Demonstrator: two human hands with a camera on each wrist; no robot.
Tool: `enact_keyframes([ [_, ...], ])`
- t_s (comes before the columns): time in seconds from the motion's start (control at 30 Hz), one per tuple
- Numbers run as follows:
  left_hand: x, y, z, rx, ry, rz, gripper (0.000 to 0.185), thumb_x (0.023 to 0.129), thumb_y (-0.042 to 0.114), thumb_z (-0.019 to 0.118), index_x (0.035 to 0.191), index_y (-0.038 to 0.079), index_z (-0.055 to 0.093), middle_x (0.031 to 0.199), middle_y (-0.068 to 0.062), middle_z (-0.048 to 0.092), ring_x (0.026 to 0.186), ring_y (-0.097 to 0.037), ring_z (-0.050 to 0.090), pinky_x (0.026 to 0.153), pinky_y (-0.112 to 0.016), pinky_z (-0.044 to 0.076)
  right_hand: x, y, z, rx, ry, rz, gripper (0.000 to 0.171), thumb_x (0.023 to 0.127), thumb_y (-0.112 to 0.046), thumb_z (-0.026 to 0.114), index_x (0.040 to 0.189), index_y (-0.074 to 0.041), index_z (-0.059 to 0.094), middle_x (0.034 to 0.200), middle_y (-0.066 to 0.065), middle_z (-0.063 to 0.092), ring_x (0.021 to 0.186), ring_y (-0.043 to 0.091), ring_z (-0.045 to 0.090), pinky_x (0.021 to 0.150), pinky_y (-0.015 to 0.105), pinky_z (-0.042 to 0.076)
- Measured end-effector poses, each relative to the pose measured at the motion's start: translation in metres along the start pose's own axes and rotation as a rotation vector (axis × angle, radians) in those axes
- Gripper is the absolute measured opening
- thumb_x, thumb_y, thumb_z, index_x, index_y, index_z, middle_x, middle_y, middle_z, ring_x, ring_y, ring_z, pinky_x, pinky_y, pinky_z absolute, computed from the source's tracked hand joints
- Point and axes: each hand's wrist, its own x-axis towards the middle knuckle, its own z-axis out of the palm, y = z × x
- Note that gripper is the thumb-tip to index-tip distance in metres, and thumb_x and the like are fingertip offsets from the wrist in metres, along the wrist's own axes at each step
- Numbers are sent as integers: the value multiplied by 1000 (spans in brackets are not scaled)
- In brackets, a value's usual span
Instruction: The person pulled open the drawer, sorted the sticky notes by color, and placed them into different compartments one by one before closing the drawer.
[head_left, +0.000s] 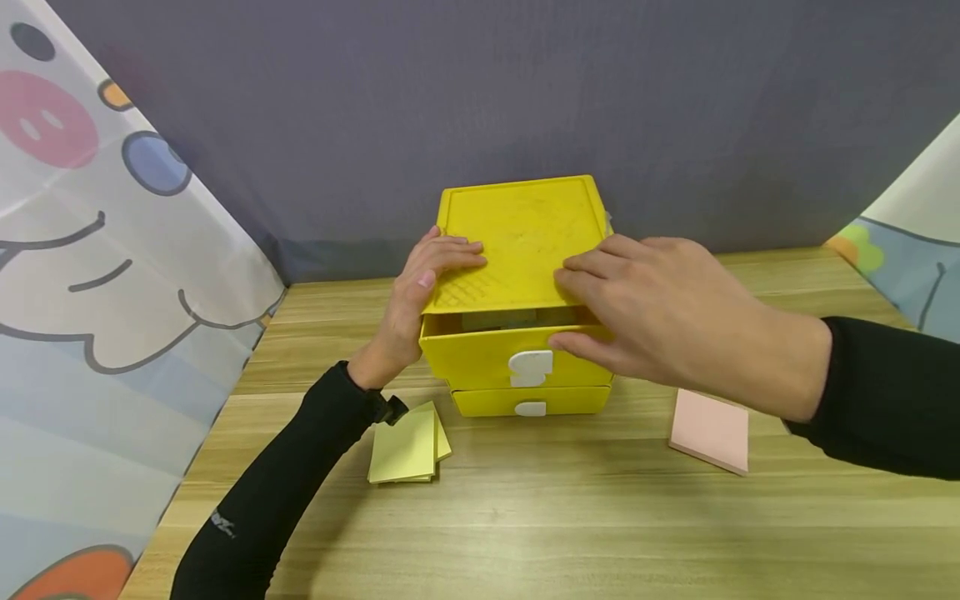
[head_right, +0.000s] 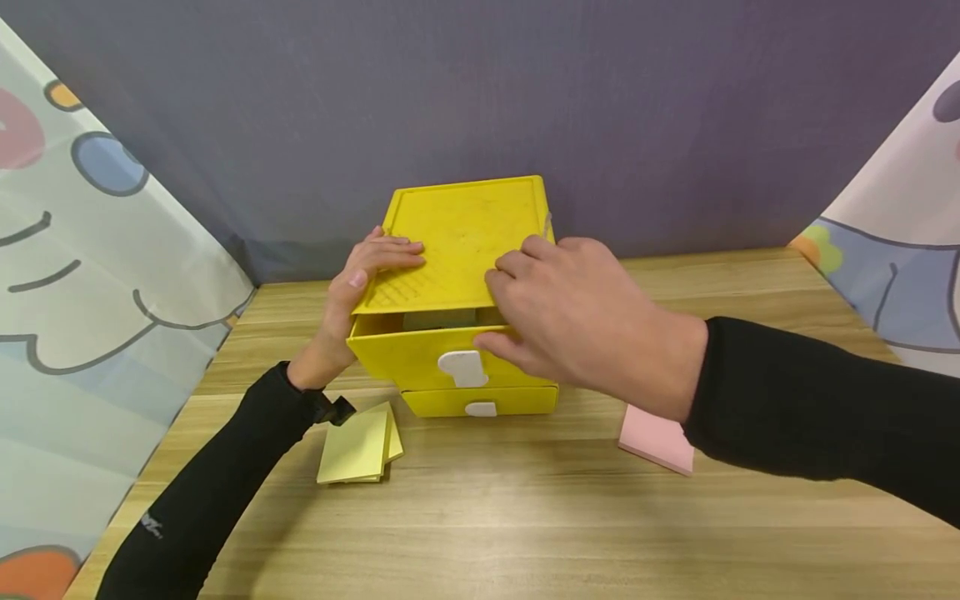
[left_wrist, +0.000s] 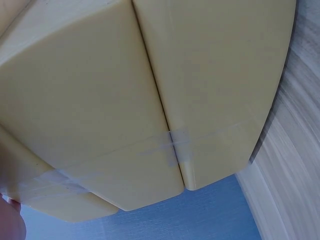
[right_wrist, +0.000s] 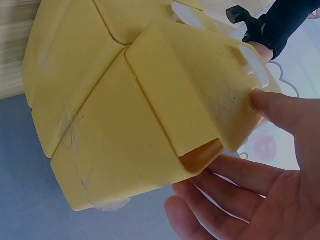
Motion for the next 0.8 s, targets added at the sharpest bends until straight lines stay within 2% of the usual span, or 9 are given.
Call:
enact_keyframes([
  [0.2, -2, 1, 1, 20, 4, 21, 81, 107, 54, 15, 116, -6, 69, 127, -27, 67, 127, -38, 54, 132, -48, 17, 4, -1, 2, 0, -9, 27, 41, 90, -49, 71, 100, -10, 69, 106, 4, 77, 88, 22, 68, 62, 35, 58],
  [0.43, -2, -1, 1, 21, 8, -3, 81, 107, 55, 15, 116, -4, 70, 127, -25, 67, 128, -36, 54, 132, -44, 17, 8, -1, 4, -19, 3, 44, 30, 90, -42, 72, 84, -14, 64, 85, 0, 74, 71, 18, 63, 50, 30, 48],
  [0.63, -1, 0, 1, 17, 11, -2, 83, 107, 56, 15, 116, -5, 70, 127, -25, 67, 128, -35, 54, 132, -43, 17, 9, 0, 7, -28, 50, 42, 26, 89, -40, 74, 88, -14, 68, 78, 0, 71, 65, 18, 60, 47, 29, 45],
  [0.8, 0, 0, 3, 14, 10, -10, 84, 107, 58, 15, 116, -4, 70, 127, -24, 67, 128, -35, 54, 133, -43, 16, 6, 1, 7, -24, 111, 18, 23, 89, -36, 76, 94, -14, 71, 80, 0, 71, 65, 18, 61, 48, 28, 45],
])
